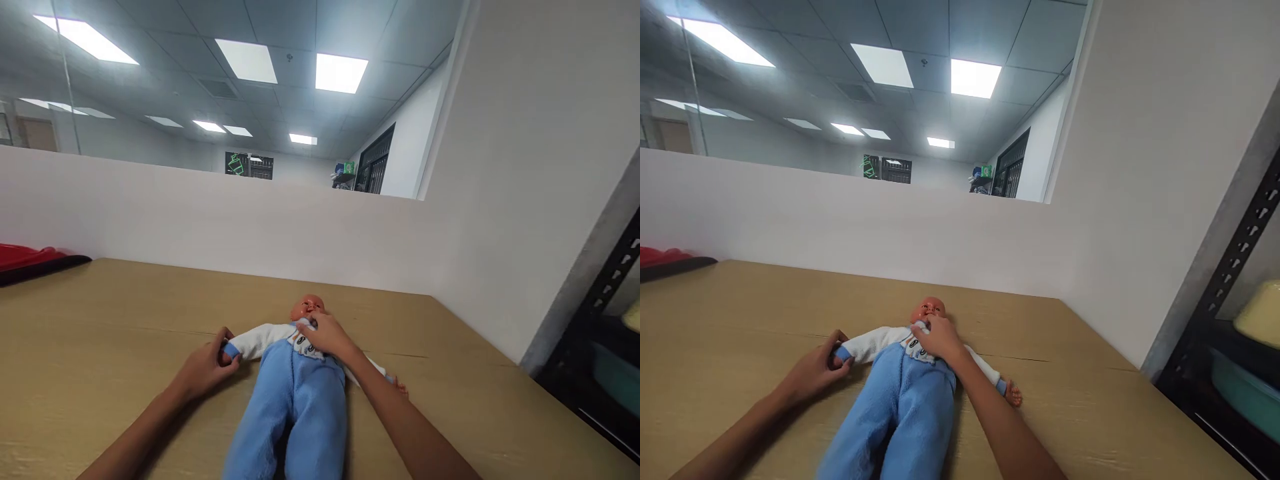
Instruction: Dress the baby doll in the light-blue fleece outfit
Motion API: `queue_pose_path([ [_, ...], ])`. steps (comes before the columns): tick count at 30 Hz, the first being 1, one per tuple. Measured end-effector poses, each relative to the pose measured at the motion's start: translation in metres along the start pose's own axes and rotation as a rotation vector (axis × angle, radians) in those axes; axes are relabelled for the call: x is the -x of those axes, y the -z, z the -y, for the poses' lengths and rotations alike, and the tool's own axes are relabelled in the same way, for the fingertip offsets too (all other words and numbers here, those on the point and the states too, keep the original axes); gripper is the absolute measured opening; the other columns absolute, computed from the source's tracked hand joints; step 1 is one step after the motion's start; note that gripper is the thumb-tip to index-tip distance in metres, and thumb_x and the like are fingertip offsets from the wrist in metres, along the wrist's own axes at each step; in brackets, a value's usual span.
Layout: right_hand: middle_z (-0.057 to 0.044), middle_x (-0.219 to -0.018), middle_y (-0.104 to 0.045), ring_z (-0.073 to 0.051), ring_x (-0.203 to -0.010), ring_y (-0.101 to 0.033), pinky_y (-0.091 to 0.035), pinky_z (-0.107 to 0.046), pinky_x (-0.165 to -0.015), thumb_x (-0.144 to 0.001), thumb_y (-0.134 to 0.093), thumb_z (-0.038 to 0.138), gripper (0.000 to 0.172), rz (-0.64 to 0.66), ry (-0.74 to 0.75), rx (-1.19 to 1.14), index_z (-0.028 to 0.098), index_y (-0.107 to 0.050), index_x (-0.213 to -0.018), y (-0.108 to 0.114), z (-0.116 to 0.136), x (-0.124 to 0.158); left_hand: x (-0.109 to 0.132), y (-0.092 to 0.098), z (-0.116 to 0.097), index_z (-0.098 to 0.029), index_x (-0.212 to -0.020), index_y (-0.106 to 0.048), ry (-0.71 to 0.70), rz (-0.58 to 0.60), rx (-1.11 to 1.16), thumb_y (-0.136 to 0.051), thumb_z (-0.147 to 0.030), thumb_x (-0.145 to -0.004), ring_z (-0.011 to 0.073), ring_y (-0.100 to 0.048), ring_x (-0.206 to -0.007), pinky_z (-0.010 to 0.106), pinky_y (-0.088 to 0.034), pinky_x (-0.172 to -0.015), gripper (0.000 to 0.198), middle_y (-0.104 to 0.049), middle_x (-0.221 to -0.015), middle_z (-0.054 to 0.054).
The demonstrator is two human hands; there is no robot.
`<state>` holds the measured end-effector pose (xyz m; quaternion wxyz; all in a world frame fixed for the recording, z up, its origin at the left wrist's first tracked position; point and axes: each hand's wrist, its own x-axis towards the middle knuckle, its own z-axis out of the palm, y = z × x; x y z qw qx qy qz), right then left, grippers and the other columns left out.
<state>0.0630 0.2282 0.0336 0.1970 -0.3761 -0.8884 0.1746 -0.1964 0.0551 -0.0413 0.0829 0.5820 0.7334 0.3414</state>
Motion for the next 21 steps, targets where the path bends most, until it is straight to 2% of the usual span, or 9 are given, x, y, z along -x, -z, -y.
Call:
queue_pose_path([
  [2,-0.005,-0.092,-0.07,-0.021,-0.085,-0.062,-0.043,-0.03,-0.073,-0.098,-0.063,0.049,0.031,0.107,0.049,-0.082,0.019,-0.069,-0.096,0.007,-0.01,0.008,0.0,0.001,-0.001,-0.027,-0.105,-0.046,-0.008,0.007,-0.028,-0.052,-0.055,-0.087,0.0242,-0.063,-0.066,0.031,-0.042,-0.064,0.033,-0.062,-0.068,-0.006],
  [4,0.002,-0.075,-0.059,-0.017,-0.07,-0.052,-0.036,-0.028,-0.063,-0.096,-0.065,0.053,0.034,0.22,0.089,-0.157,0.02,-0.066,-0.086,0.015,-0.02,0.02,0.0,0.003,-0.003,-0.026,-0.107,-0.048,-0.042,-0.006,-0.072,-0.051,-0.053,-0.088,0.0265,-0.066,-0.07,0.033,-0.044,-0.066,0.033,-0.064,-0.069,-0.004],
  [6,0.005,-0.068,-0.048,-0.014,-0.065,-0.045,-0.03,-0.028,-0.059,-0.094,-0.066,0.057,0.039,0.309,0.115,-0.212,0.02,-0.062,-0.081,0.023,-0.031,0.034,0.0,0.006,-0.005,-0.025,-0.11,-0.052,-0.082,-0.027,-0.133,-0.051,-0.051,-0.086,0.0305,-0.07,-0.079,0.036,-0.048,-0.071,0.035,-0.068,-0.073,0.0],
  [10,0.003,-0.077,-0.05,-0.015,-0.071,-0.044,-0.03,-0.029,-0.062,-0.095,-0.064,0.063,0.044,0.39,0.149,-0.341,0.02,-0.062,-0.087,0.032,-0.052,0.062,-0.001,0.006,-0.005,-0.02,-0.117,-0.056,-0.11,-0.017,-0.201,-0.051,-0.05,-0.085,0.0362,-0.072,-0.098,0.042,-0.052,-0.082,0.043,-0.076,-0.095,0.011],
  [15,0.004,-0.084,-0.051,-0.015,-0.078,-0.044,-0.037,-0.029,-0.07,-0.088,-0.075,0.064,0.048,0.407,0.091,-0.623,0.023,-0.051,-0.094,0.031,-0.08,0.093,-0.003,0.001,0.003,-0.018,-0.125,-0.055,-0.106,0.023,-0.218,-0.046,-0.055,-0.092,0.037,-0.072,-0.099,0.046,-0.052,-0.087,0.051,-0.077,-0.101,0.013],
  [19,0.002,-0.089,-0.058,-0.019,-0.084,-0.054,-0.043,-0.032,-0.076,-0.086,-0.08,0.062,0.05,0.404,0.066,-0.62,0.023,-0.057,-0.107,0.025,-0.097,0.116,-0.003,0.0,0.004,-0.019,-0.124,-0.056,-0.151,0.051,-0.242,-0.045,-0.058,-0.094,0.0372,-0.073,-0.101,0.046,-0.053,-0.089,0.05,-0.077,-0.104,0.013],
  [21,0.0,-0.094,-0.059,-0.019,-0.087,-0.056,-0.045,-0.032,-0.077,-0.089,-0.077,0.062,0.048,0.34,0.052,-0.62,0.023,-0.061,-0.11,0.02,-0.102,0.124,-0.003,0.001,0.005,-0.021,-0.12,-0.059,-0.188,0.066,-0.238,-0.046,-0.06,-0.095,0.0368,-0.072,-0.102,0.048,-0.053,-0.092,0.048,-0.077,-0.108,0.013],
])
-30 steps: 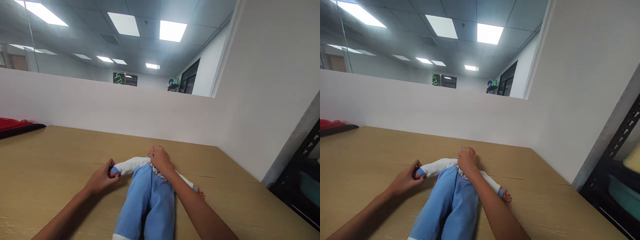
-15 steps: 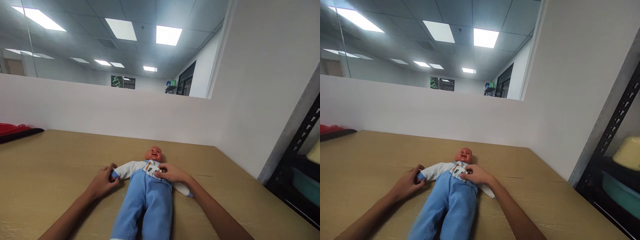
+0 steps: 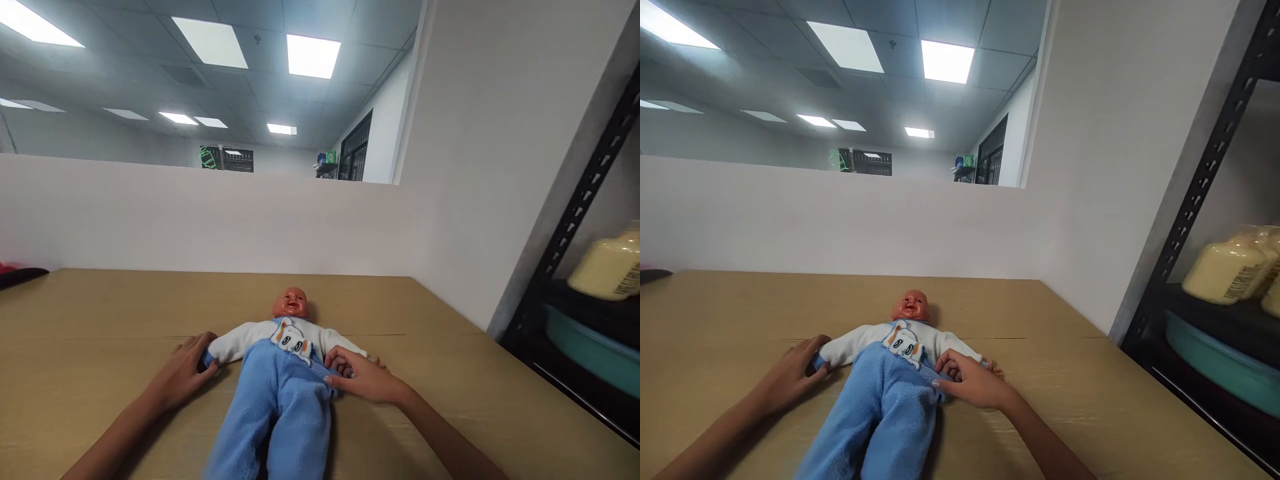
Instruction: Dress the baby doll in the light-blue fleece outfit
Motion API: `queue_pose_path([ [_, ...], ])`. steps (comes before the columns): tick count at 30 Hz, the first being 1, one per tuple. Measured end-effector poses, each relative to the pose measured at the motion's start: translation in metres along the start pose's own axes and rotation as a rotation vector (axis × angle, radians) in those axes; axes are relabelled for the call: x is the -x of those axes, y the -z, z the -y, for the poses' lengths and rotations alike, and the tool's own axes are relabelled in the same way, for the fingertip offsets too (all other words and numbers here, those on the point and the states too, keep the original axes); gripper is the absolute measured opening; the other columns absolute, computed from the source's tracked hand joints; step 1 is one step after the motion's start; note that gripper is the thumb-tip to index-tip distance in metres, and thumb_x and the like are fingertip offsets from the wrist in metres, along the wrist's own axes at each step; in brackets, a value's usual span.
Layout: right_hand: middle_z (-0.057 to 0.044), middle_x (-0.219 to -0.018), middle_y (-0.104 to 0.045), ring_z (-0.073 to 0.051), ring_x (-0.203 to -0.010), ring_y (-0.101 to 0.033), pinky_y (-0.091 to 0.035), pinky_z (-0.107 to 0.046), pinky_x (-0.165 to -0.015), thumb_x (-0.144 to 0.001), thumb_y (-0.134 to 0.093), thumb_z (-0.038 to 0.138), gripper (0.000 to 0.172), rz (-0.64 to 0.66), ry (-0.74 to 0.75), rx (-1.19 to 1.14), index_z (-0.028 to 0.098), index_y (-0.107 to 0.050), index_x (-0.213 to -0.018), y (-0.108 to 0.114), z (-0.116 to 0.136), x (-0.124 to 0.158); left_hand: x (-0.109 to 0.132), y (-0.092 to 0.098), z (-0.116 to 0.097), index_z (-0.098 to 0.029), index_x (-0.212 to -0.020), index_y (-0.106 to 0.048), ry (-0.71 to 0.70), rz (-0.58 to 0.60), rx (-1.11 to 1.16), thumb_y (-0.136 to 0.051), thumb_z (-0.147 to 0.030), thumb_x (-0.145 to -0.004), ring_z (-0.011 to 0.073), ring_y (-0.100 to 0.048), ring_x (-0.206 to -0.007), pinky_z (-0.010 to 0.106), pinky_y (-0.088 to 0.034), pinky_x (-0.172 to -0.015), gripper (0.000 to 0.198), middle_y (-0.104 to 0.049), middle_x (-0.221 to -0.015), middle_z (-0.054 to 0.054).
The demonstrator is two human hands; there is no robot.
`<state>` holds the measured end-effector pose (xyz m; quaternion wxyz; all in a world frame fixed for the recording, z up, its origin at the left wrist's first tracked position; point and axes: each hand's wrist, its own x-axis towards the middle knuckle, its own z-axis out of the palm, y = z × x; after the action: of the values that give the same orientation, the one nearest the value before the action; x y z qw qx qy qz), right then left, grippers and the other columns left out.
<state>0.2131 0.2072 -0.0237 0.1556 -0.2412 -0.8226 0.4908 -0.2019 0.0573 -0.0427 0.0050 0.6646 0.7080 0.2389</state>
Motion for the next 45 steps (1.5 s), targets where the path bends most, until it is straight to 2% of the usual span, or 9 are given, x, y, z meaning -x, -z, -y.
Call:
queue_pose_path([
  [9,-0.009,-0.111,-0.068,-0.024,-0.097,-0.065,-0.056,-0.036,-0.081,-0.096,-0.066,0.04,0.028,-0.513,0.121,0.214,0.024,-0.062,-0.119,0.003,-0.026,0.009,-0.005,-0.005,0.006,-0.021,-0.128,-0.061,-0.05,-0.127,0.024,-0.042,-0.061,-0.098,0.0406,-0.057,-0.13,0.063,-0.044,-0.111,0.053,-0.068,-0.137,0.017],
  [12,-0.011,-0.121,-0.069,-0.029,-0.112,-0.063,-0.052,-0.046,-0.101,-0.095,-0.066,0.031,0.027,-0.51,0.186,0.473,0.024,-0.064,-0.121,0.019,-0.017,0.022,-0.012,-0.003,-0.037,-0.023,-0.137,-0.058,-0.066,-0.23,0.142,-0.036,-0.054,-0.105,0.0369,-0.05,-0.137,0.061,-0.039,-0.118,0.05,-0.064,-0.145,0.014],
  [15,-0.012,-0.138,-0.065,-0.033,-0.131,-0.056,-0.041,-0.051,-0.116,-0.091,-0.072,0.034,0.045,-0.402,0.185,0.597,0.026,-0.062,-0.134,0.038,-0.011,0.038,-0.027,0.0,-0.106,-0.026,-0.132,-0.062,-0.246,-0.135,0.227,-0.048,-0.049,-0.106,0.0328,-0.054,-0.133,0.053,-0.042,-0.117,0.038,-0.065,-0.142,0.011],
  [19,-0.014,-0.143,-0.064,-0.034,-0.13,-0.059,-0.045,-0.049,-0.111,-0.083,-0.08,0.035,0.07,-0.352,0.026,0.559,0.023,-0.055,-0.147,0.053,-0.019,0.051,-0.058,-0.007,-0.184,-0.025,-0.121,-0.068,-0.496,0.047,0.175,-0.059,-0.038,-0.104,0.0295,-0.059,-0.127,0.047,-0.045,-0.113,0.023,-0.07,-0.131,0.01],
  [22,-0.011,-0.13,-0.071,-0.031,-0.116,-0.066,-0.049,-0.045,-0.102,-0.082,-0.079,0.031,0.062,-0.328,-0.032,0.441,0.023,-0.061,-0.14,0.056,-0.027,0.053,-0.082,-0.027,-0.21,-0.021,-0.113,-0.073,-0.548,0.18,-0.038,-0.078,-0.038,-0.093,0.034,-0.065,-0.118,0.049,-0.05,-0.103,0.027,-0.075,-0.12,0.012],
  [31,-0.006,-0.104,-0.075,-0.027,-0.096,-0.07,-0.055,-0.038,-0.088,-0.072,-0.091,0.048,0.054,-0.531,0.044,0.044,0.021,-0.068,-0.113,0.043,-0.021,0.037,-0.086,-0.063,-0.21,-0.023,-0.105,-0.07,-0.589,0.103,-0.077,-0.065,-0.027,-0.102,0.0275,-0.067,-0.1,0.042,-0.048,-0.089,0.007,-0.076,-0.107,0.007],
  [37,-0.004,-0.088,-0.071,-0.022,-0.079,-0.065,-0.054,-0.034,-0.073,-0.07,-0.091,0.052,0.052,-0.678,0.124,-0.052,0.023,-0.06,-0.101,0.025,-0.011,0.001,-0.072,-0.06,-0.199,-0.025,-0.114,-0.063,-1.05,-0.243,-0.086,-0.053,-0.022,-0.11,0.0195,-0.061,-0.085,0.035,-0.046,-0.077,0.011,-0.071,-0.103,0.004],
  [41,0.002,-0.075,-0.066,-0.018,-0.068,-0.057,-0.045,-0.029,-0.062,-0.073,-0.083,0.035,0.033,-0.528,0.118,0.13,0.024,-0.058,-0.09,0.006,0.001,-0.021,-0.068,-0.061,-0.194,-0.027,-0.123,-0.062,-1.131,-0.346,-0.061,-0.05,-0.016,-0.11,0.0189,-0.06,-0.084,0.036,-0.045,-0.075,0.02,-0.073,-0.105,0.005],
  [45,-0.001,-0.09,-0.069,-0.021,-0.084,-0.062,-0.051,-0.031,-0.077,-0.072,-0.066,0.015,0.02,-0.335,0.214,0.228,0.024,-0.059,-0.089,-0.013,0.007,-0.021,-0.067,-0.06,-0.197,-0.028,-0.119,-0.067,-1.007,-0.341,0.112,-0.045,-0.021,-0.11,0.0204,-0.062,-0.084,0.037,-0.044,-0.076,0.025,-0.075,-0.105,0.006],
])
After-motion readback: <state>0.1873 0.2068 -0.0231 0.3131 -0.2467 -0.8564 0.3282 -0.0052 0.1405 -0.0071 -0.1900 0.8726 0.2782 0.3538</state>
